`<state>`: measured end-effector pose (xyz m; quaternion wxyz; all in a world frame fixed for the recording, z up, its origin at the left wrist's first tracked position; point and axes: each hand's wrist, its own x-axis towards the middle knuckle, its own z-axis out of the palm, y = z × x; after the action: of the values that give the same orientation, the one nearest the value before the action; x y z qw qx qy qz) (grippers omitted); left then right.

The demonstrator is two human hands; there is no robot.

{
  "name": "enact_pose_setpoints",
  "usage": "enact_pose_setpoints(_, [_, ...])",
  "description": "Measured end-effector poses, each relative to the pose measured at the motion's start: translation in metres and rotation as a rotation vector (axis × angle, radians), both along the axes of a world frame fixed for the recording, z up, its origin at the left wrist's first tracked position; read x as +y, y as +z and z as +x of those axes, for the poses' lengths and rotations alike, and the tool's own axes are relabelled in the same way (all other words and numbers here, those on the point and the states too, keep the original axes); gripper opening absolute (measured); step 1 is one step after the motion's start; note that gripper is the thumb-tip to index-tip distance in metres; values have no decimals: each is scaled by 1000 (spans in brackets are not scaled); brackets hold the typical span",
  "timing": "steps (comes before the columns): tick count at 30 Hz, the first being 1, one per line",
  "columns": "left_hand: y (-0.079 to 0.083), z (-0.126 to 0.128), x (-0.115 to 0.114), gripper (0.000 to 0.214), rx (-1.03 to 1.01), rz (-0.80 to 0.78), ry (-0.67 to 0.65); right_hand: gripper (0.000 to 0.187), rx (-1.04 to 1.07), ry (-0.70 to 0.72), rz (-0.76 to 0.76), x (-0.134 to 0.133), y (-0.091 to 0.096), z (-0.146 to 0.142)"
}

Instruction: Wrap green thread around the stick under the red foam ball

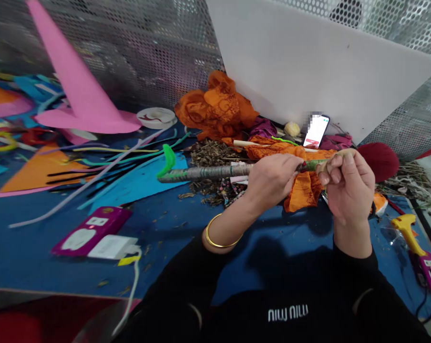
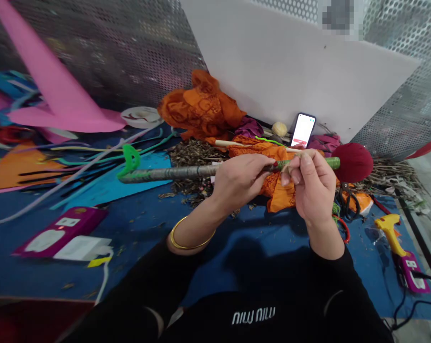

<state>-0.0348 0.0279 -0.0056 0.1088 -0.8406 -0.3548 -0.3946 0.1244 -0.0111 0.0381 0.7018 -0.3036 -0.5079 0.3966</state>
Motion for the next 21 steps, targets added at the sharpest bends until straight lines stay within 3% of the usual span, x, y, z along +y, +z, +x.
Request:
enact_pose_setpoints(6, [0, 3, -1, 18, 146, 23, -36, 30, -11, -49, -39, 17, -4, 12])
enact_pose_setpoints(21, [-2, 6, -2, 27, 193, 145, -127, 31, 17, -65, -228, 47, -23, 21])
